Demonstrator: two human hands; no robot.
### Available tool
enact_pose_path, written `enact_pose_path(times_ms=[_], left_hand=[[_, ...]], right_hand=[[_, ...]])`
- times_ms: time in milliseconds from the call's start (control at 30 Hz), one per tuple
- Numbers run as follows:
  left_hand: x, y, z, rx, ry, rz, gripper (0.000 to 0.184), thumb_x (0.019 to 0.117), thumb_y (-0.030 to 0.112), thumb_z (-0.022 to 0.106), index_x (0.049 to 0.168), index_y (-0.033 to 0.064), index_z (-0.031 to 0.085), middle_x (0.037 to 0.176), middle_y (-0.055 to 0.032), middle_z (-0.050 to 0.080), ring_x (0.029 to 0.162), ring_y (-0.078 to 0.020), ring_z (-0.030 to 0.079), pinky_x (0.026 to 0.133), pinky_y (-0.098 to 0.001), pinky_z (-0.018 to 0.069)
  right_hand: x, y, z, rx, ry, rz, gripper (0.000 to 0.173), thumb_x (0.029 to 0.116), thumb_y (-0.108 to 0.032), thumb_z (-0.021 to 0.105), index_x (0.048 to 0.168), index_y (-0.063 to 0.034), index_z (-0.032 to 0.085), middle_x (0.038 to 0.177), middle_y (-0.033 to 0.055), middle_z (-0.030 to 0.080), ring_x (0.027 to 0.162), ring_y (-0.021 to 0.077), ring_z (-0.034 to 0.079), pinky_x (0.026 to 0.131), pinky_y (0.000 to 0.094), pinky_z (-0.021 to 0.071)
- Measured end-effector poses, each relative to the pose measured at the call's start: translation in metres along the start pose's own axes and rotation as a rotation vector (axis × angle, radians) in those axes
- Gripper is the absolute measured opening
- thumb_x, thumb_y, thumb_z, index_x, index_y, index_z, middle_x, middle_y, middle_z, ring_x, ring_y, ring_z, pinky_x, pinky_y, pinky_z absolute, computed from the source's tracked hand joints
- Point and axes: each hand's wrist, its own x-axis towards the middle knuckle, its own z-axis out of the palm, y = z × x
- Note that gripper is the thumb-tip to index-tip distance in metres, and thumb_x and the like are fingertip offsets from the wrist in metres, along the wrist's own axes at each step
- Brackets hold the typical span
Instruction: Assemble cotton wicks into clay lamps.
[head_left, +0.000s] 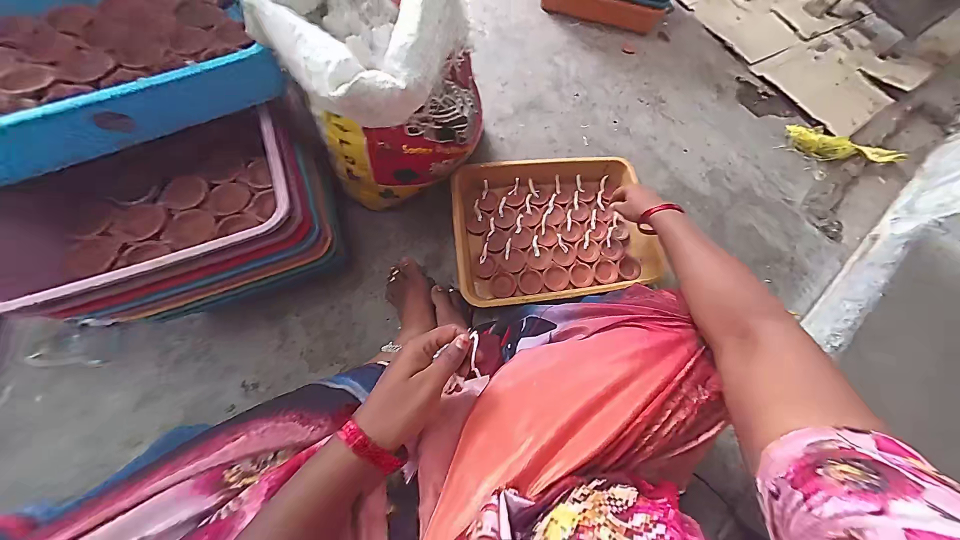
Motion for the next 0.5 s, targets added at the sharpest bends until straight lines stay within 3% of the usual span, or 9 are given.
enact_pose_path(times_ms=[67, 100, 200, 333, 500], left_hand=[[-0.002, 0.004, 0.000, -0.020, 0.006, 0.018, 0.028, 0.1052, 0.016, 0.042, 0.089, 0.0160, 0.065, 0.077, 0.0136, 0.063, 0.068, 0.0038, 0.059, 0.065, -0.0160, 0.0518], [-0.002, 0.005, -0.001, -0.038, 0.004, 0.029, 0.028, 0.1058, 0.015, 0.041, 0.090, 0.0143, 0.065, 0.077, 0.0129, 0.062, 0.070, 0.0036, 0.059, 0.066, -0.0164, 0.0519], [-0.003, 0.008, 0.002, -0.113, 0.037, 0.027, 0.031, 0.1067, 0.012, 0.040, 0.088, 0.0115, 0.065, 0.075, 0.0097, 0.063, 0.068, 0.0021, 0.058, 0.064, -0.0160, 0.0500], [-0.007, 0.013, 0.003, -0.168, 0.041, 0.061, 0.031, 0.1077, 0.010, 0.038, 0.089, 0.0108, 0.063, 0.074, 0.0102, 0.063, 0.067, 0.0025, 0.058, 0.064, -0.0153, 0.0505], [-0.009, 0.013, 0.001, -0.183, 0.042, 0.138, 0.029, 0.1073, 0.010, 0.039, 0.091, 0.0103, 0.063, 0.076, 0.0105, 0.063, 0.068, 0.0026, 0.059, 0.065, -0.0160, 0.0509]], right_hand=[[-0.018, -0.037, -0.011, 0.148, 0.105, -0.145, 0.025, 0.1019, -0.013, 0.057, 0.116, 0.0030, 0.072, 0.113, 0.0281, 0.069, 0.109, 0.0447, 0.065, 0.097, 0.0669, 0.0449], [-0.033, -0.061, -0.016, 0.238, 0.152, -0.229, 0.024, 0.1019, -0.013, 0.058, 0.114, 0.0020, 0.071, 0.109, 0.0237, 0.071, 0.101, 0.0370, 0.068, 0.094, 0.0598, 0.0492], [-0.094, -0.132, -0.018, 0.482, 0.215, -0.600, 0.017, 0.1000, -0.012, 0.058, 0.106, -0.0011, 0.070, 0.092, 0.0032, 0.069, 0.075, 0.0038, 0.063, 0.072, 0.0254, 0.0553], [-0.169, -0.199, 0.003, 0.661, 0.042, -0.987, 0.015, 0.0960, -0.008, 0.060, 0.103, 0.0005, 0.070, 0.095, 0.0001, 0.070, 0.078, -0.0004, 0.064, 0.070, 0.0193, 0.0567], [-0.203, -0.226, 0.021, 0.684, -0.116, -1.089, 0.015, 0.0941, -0.007, 0.065, 0.105, -0.0004, 0.072, 0.093, 0.0005, 0.071, 0.078, 0.0004, 0.065, 0.069, 0.0172, 0.0556]])
